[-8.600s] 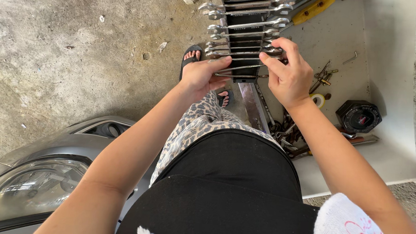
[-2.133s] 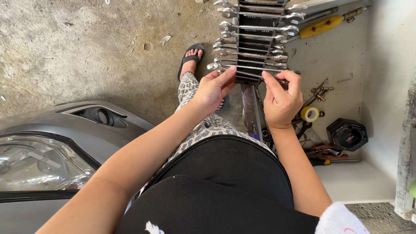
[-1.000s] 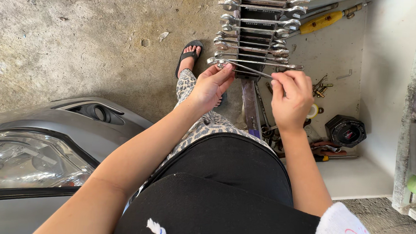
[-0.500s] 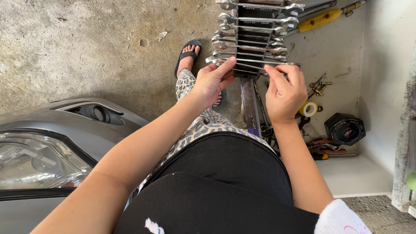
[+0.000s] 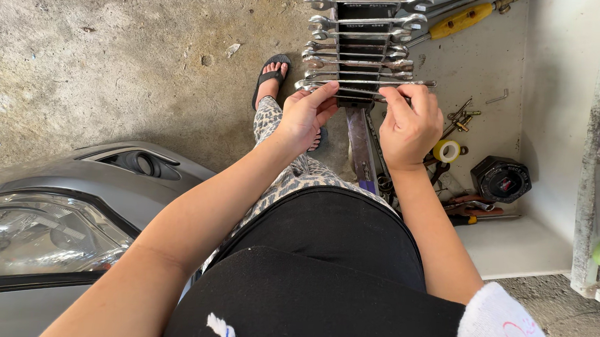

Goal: The person organizes tools in a drawer by placing wrenches onto a magnetic strip and arranging other tools like pliers and a tape measure. The person also handles a black hexagonal object and places it on a nearby table.

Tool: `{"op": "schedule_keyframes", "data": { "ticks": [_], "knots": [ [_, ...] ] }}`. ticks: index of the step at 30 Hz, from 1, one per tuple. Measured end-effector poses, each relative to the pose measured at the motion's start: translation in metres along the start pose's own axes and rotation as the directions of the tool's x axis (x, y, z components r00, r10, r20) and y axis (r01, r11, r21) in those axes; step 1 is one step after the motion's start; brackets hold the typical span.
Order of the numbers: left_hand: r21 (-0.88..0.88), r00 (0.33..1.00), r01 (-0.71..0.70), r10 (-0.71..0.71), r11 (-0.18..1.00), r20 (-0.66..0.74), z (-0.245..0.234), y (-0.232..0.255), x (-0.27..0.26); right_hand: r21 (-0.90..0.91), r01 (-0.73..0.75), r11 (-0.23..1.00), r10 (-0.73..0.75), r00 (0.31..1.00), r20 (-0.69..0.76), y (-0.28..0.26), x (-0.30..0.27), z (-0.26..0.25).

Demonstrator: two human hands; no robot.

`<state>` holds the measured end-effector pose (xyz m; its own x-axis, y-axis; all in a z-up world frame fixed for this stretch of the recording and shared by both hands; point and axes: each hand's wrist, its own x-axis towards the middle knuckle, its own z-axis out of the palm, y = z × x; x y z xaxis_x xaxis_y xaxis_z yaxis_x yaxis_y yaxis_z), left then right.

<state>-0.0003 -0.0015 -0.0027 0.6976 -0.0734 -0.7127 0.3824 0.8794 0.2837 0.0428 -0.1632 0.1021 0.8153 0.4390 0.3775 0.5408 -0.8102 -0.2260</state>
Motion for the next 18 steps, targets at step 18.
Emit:
{"op": "schedule_keyframes", "data": {
  "ticks": [18],
  "knots": [
    [-0.186, 0.957, 0.173, -0.12, 0.967, 0.265, -0.027, 0.054, -0.011, 0.095, -0.132, 0.987, 0.135, 0.991, -0.025, 0.007, -0.005, 0.0]
  ]
}}
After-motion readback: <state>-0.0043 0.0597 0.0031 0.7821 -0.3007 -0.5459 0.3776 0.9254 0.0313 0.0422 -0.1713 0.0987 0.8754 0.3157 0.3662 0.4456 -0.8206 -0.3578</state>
